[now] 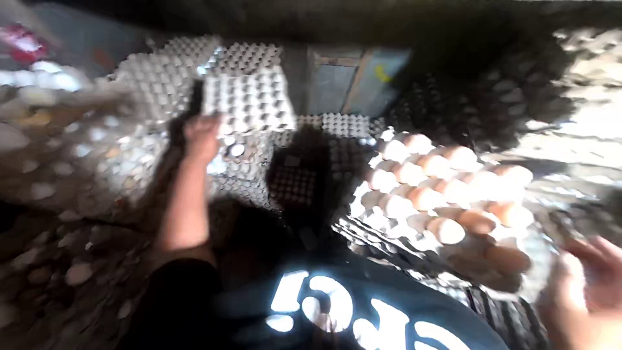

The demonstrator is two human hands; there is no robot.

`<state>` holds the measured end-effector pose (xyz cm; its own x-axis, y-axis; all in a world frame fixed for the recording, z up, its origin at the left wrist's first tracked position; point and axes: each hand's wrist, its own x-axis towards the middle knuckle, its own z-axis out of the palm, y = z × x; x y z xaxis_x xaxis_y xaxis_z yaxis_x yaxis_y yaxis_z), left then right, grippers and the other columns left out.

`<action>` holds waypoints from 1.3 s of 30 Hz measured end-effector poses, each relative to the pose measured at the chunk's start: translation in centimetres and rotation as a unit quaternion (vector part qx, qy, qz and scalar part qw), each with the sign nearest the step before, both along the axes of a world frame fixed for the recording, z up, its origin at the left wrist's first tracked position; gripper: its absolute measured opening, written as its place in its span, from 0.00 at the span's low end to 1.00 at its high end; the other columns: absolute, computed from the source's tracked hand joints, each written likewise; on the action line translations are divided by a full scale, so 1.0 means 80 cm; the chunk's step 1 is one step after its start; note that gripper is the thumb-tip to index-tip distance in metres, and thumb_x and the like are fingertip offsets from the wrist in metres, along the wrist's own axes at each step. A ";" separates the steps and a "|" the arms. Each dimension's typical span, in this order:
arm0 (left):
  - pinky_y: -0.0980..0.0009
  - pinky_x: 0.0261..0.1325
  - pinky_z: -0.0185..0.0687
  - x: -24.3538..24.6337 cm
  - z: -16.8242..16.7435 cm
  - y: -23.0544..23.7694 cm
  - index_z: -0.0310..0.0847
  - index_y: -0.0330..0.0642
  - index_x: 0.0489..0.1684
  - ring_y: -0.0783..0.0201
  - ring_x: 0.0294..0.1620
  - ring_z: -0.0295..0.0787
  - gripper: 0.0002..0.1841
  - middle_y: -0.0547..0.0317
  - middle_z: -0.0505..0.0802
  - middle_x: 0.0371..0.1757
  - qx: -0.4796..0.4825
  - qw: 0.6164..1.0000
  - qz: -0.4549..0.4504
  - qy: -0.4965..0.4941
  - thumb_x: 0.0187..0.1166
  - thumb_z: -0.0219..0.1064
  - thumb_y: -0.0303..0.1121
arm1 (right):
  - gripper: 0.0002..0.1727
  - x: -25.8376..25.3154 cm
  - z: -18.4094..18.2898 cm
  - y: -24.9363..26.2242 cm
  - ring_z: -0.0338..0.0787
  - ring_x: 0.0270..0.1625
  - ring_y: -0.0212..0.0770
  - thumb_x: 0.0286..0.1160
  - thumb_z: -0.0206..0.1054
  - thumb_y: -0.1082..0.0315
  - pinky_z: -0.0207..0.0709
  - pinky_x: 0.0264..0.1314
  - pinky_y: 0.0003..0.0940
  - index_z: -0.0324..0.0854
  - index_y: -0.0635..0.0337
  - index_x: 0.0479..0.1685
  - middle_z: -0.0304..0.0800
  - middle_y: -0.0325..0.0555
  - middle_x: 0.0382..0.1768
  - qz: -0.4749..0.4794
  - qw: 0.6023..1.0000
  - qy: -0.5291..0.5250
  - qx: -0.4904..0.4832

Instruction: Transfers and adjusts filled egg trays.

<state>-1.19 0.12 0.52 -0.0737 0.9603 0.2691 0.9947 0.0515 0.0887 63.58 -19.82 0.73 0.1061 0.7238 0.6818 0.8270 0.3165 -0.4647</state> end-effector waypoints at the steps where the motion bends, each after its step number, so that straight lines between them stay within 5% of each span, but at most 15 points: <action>1: 0.17 0.79 0.49 -0.007 0.006 0.003 0.59 0.54 0.93 0.21 0.88 0.54 0.48 0.29 0.67 0.87 -0.026 0.999 0.040 -0.001 0.68 0.81 0.34 | 0.28 -0.001 0.004 -0.004 0.86 0.66 0.50 0.87 0.58 0.65 0.78 0.71 0.34 0.66 0.84 0.73 0.79 0.79 0.65 -0.023 0.999 -0.021 -0.014; 3: 0.12 0.77 0.43 0.010 0.018 0.006 0.59 0.44 0.92 0.13 0.87 0.46 0.48 0.18 0.60 0.87 -0.034 0.995 0.069 -0.067 0.67 0.83 0.35 | 0.31 0.001 0.004 -0.008 0.84 0.68 0.55 0.86 0.57 0.58 0.78 0.71 0.37 0.69 0.81 0.74 0.77 0.81 0.67 -0.070 0.996 0.014 -0.057; 5: 0.16 0.77 0.52 0.061 0.020 0.000 0.66 0.35 0.86 0.14 0.85 0.55 0.36 0.18 0.65 0.85 -0.013 0.990 0.046 -0.136 0.78 0.75 0.38 | 0.31 0.002 -0.005 -0.008 0.82 0.71 0.45 0.86 0.56 0.58 0.76 0.72 0.32 0.68 0.80 0.76 0.76 0.75 0.71 -0.099 0.977 0.146 -0.116; 7: 0.23 0.77 0.61 0.139 0.006 -0.007 0.71 0.35 0.82 0.23 0.82 0.67 0.30 0.24 0.72 0.82 -0.019 0.977 0.002 -0.211 0.85 0.67 0.42 | 0.28 0.004 -0.016 -0.003 0.84 0.65 0.34 0.91 0.52 0.57 0.79 0.67 0.28 0.68 0.74 0.77 0.79 0.61 0.69 -0.127 0.925 0.319 -0.163; 10: 0.40 0.78 0.74 0.266 -0.025 -0.016 0.77 0.36 0.77 0.39 0.78 0.78 0.24 0.35 0.80 0.79 -0.074 0.946 -0.133 -0.286 0.89 0.62 0.42 | 0.28 0.003 -0.030 -0.003 0.87 0.60 0.35 0.93 0.48 0.50 0.81 0.63 0.36 0.72 0.62 0.78 0.85 0.50 0.66 -0.180 0.837 0.473 -0.209; 13: 0.55 0.81 0.74 0.365 -0.031 -0.017 0.79 0.34 0.76 0.51 0.80 0.78 0.24 0.40 0.81 0.79 -0.099 0.885 -0.264 -0.371 0.88 0.63 0.41 | 0.28 0.006 -0.042 -0.021 0.87 0.64 0.33 0.94 0.46 0.48 0.81 0.68 0.35 0.72 0.57 0.78 0.84 0.45 0.68 -0.155 0.827 0.491 -0.227; 17: 0.59 0.82 0.72 0.437 -0.034 -0.004 0.66 0.37 0.85 0.60 0.79 0.77 0.30 0.44 0.79 0.81 -0.228 0.781 -0.216 -0.540 0.93 0.49 0.50 | 0.28 0.016 -0.053 -0.028 0.87 0.59 0.29 0.95 0.42 0.49 0.80 0.64 0.30 0.75 0.58 0.74 0.86 0.39 0.61 -0.142 0.796 0.542 -0.228; 19: 0.56 0.81 0.73 0.455 -0.031 -0.007 0.70 0.41 0.83 0.60 0.77 0.78 0.36 0.48 0.82 0.78 -0.264 0.774 -0.155 -0.555 0.90 0.48 0.61 | 0.32 0.022 -0.058 -0.015 0.85 0.64 0.30 0.96 0.37 0.47 0.78 0.69 0.32 0.72 0.61 0.78 0.84 0.44 0.66 -0.118 0.789 0.550 -0.248; 21: 0.56 0.80 0.75 0.458 -0.030 -0.007 0.71 0.43 0.83 0.61 0.77 0.80 0.35 0.51 0.83 0.77 -0.270 0.771 -0.147 -0.558 0.89 0.51 0.62 | 0.35 0.024 -0.059 -0.003 0.83 0.70 0.35 0.94 0.37 0.44 0.76 0.75 0.38 0.69 0.61 0.82 0.82 0.49 0.72 -0.071 0.796 0.536 -0.272; 25: 0.64 0.71 0.81 0.459 -0.023 -0.013 0.73 0.43 0.78 0.66 0.66 0.85 0.26 0.56 0.88 0.67 -0.263 0.756 -0.156 -0.579 0.88 0.60 0.49 | 0.31 -0.001 -0.029 0.018 0.90 0.57 0.39 0.91 0.48 0.46 0.84 0.64 0.43 0.70 0.57 0.81 0.88 0.50 0.59 -0.040 0.810 0.500 -0.306; 30: 0.69 0.57 0.90 0.464 0.006 -0.007 0.77 0.40 0.66 0.70 0.49 0.91 0.15 0.60 0.92 0.49 -0.283 0.753 -0.196 -0.561 0.85 0.63 0.33 | 0.33 -0.002 -0.003 0.028 0.90 0.59 0.42 0.85 0.58 0.42 0.84 0.64 0.47 0.69 0.53 0.81 0.88 0.51 0.61 -0.069 0.818 0.470 -0.323; 34: 0.68 0.54 0.90 0.461 0.043 0.006 0.81 0.40 0.63 0.71 0.46 0.92 0.15 0.61 0.93 0.46 -0.273 0.779 -0.203 -0.526 0.85 0.64 0.37 | 0.32 0.002 0.034 0.039 0.89 0.50 0.40 0.85 0.57 0.40 0.84 0.55 0.45 0.75 0.59 0.71 0.88 0.49 0.51 -0.068 0.828 0.459 -0.314; 37: 0.68 0.56 0.89 0.455 0.078 0.017 0.82 0.42 0.62 0.71 0.47 0.91 0.16 0.63 0.93 0.47 -0.248 0.799 -0.213 -0.505 0.85 0.64 0.41 | 0.28 0.001 0.070 0.048 0.89 0.41 0.33 0.87 0.53 0.40 0.86 0.47 0.37 0.83 0.57 0.55 0.88 0.40 0.40 -0.037 0.824 0.488 -0.285; 39: 0.67 0.54 0.89 0.453 0.102 0.023 0.84 0.45 0.58 0.71 0.47 0.91 0.15 0.64 0.93 0.45 -0.234 0.803 -0.215 -0.503 0.85 0.64 0.43 | 0.29 0.004 0.094 0.054 0.92 0.46 0.35 0.85 0.56 0.38 0.88 0.52 0.39 0.85 0.55 0.56 0.92 0.41 0.44 -0.010 0.813 0.513 -0.275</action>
<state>35.08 1.96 8.67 0.3382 0.9337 -0.1178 0.3657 -0.0151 0.9306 63.92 -15.51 8.29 0.4299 0.8807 -0.1990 -0.0836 -0.1806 -0.9800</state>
